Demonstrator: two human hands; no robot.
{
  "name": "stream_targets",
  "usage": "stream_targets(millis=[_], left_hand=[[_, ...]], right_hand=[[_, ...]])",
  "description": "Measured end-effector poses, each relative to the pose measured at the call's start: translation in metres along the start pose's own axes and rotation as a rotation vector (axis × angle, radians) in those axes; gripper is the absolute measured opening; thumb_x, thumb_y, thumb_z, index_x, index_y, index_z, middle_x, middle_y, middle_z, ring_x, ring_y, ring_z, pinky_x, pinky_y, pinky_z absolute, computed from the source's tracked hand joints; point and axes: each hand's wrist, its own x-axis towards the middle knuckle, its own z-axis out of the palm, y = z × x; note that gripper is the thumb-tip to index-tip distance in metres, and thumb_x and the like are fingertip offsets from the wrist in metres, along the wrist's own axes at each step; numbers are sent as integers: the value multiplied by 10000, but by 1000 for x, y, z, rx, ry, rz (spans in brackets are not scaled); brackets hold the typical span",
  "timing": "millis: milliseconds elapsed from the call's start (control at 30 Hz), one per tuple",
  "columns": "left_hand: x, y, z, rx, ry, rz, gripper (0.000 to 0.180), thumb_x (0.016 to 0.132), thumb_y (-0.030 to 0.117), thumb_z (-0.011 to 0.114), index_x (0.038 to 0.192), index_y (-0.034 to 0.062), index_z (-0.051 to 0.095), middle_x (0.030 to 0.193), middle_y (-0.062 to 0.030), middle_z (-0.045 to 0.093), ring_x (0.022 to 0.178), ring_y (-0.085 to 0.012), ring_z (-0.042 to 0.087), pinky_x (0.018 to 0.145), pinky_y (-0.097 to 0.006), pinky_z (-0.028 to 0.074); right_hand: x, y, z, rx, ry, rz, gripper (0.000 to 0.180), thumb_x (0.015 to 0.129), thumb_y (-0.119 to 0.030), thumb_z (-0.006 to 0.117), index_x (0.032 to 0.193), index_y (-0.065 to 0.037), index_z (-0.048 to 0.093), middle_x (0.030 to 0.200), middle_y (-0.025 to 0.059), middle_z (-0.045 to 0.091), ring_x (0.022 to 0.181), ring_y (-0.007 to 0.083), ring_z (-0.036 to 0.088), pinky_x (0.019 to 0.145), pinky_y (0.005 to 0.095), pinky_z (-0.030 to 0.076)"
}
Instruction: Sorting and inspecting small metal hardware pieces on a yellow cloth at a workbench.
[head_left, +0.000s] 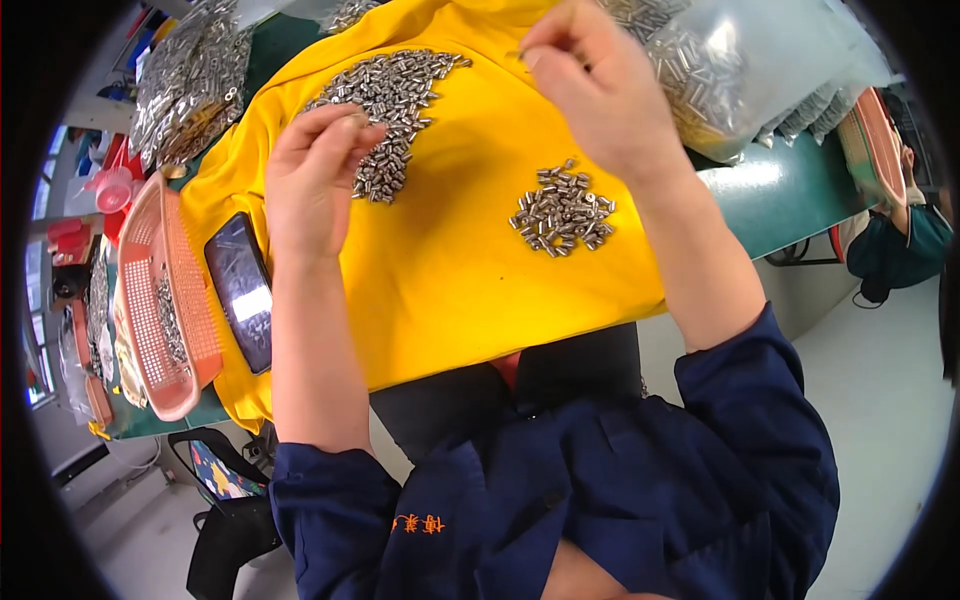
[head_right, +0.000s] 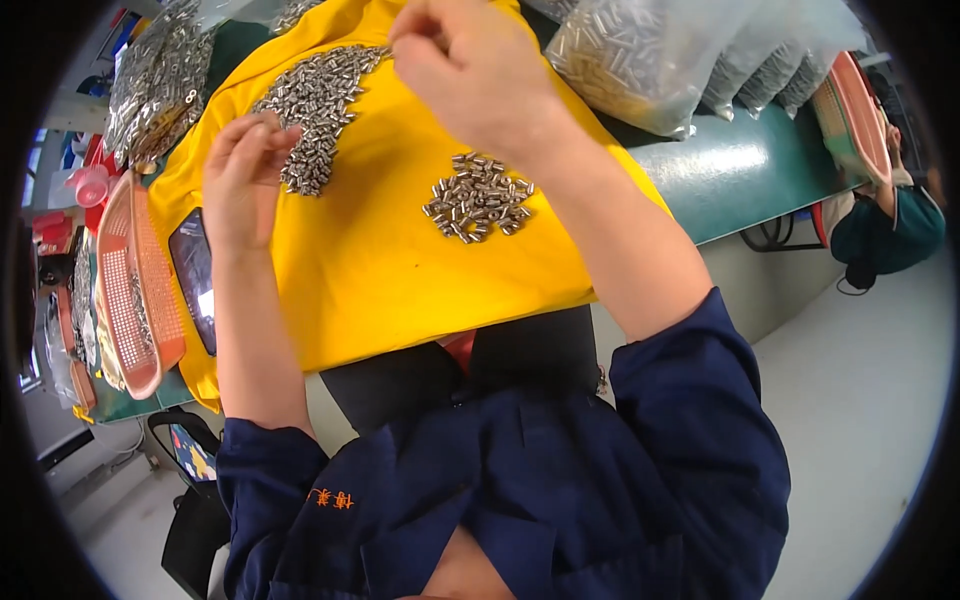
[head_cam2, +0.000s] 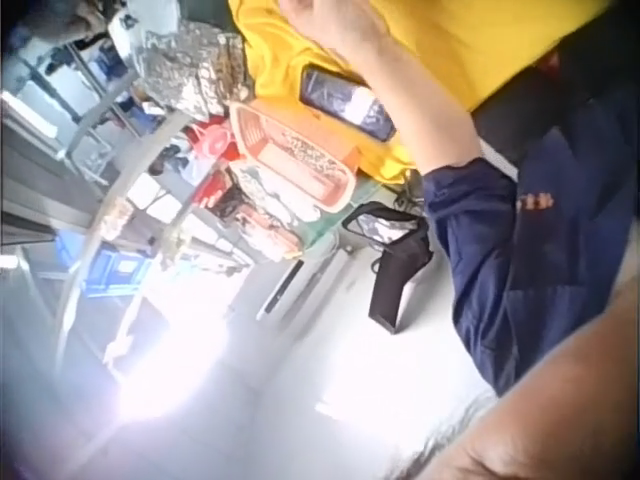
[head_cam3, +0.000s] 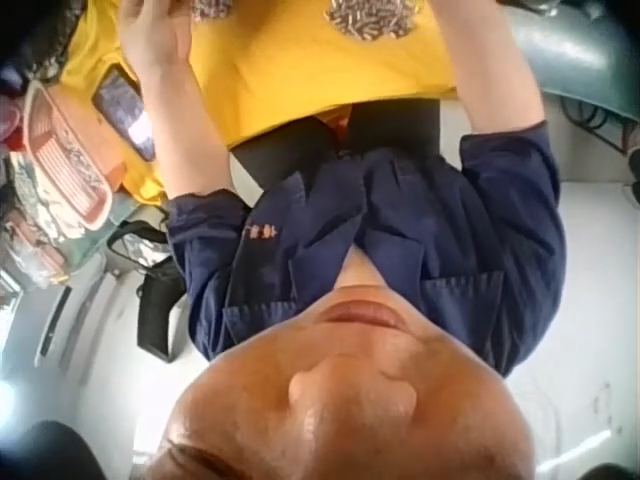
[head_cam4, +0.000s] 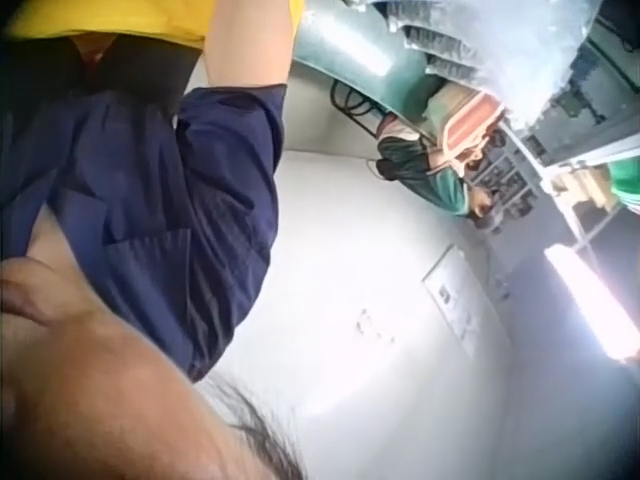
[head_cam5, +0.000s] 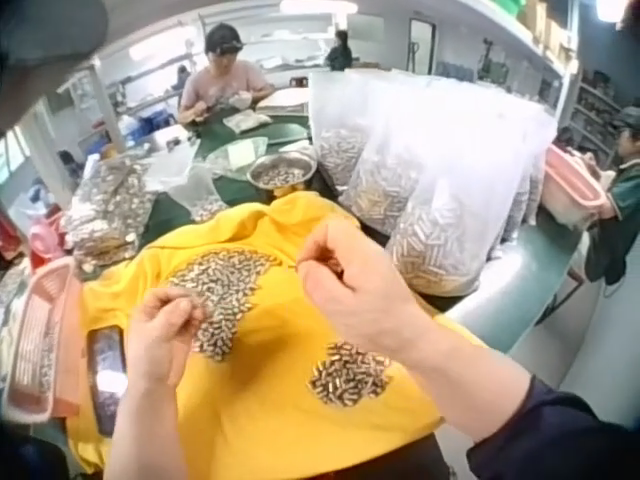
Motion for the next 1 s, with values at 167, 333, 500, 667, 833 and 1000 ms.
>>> stream_targets(millis=[167, 333, 500, 667, 833, 1000], left_hand=[[-10, -13, 30, 396, -57, -80, 123, 764, -19, 554, 882, 2, 579, 824, -46, 595, 721, -110, 572, 679, -204, 449], [-16, -18, 40, 1039, -322, 195, 187, 755, -30, 517, 922, 12, 591, 807, -68, 601, 732, -127, 573, 677, -218, 438], [-18, -12, 51, 1015, -221, 91, 152, 767, -32, 498, 889, -5, 587, 851, -83, 603, 760, -143, 585, 718, -223, 439], [-12, 4, 70, 265, -154, -127, 121, 815, -2, 498, 928, -24, 538, 919, -119, 592, 815, -198, 590, 755, -273, 466], [-8, -13, 51, -308, -152, -219, 155, 792, 32, 552, 944, 61, 562, 935, -62, 578, 863, -172, 558, 728, -296, 464], [-11, -17, 52, -335, -162, -251, 141, 798, 16, 538, 937, 27, 559, 884, -82, 589, 802, -168, 576, 722, -293, 499]], right_hand=[[-1, 4, 1, -51, 43, -128, 72, 755, -60, 502, 793, -24, 452, 631, 73, 477, 555, 138, 453, 521, 249, 375], [1, 7, 1, -59, 112, -165, 72, 766, -83, 494, 792, -27, 457, 633, 85, 488, 550, 166, 463, 522, 267, 382], [5, 21, 4, -254, 192, -354, 73, 765, -79, 494, 798, -24, 459, 639, 94, 495, 559, 166, 473, 535, 266, 391], [0, 6, -2, 174, -7, -76, 46, 764, -58, 476, 797, -30, 460, 663, 28, 470, 600, 79, 426, 550, 212, 372], [-3, -1, -1, 246, -117, -54, 50, 765, -53, 479, 807, -33, 464, 687, 35, 473, 625, 73, 427, 567, 203, 371], [-7, 0, 6, 65, -206, -47, 58, 758, -53, 466, 809, -28, 479, 745, -7, 481, 713, 66, 458, 614, 192, 380]])
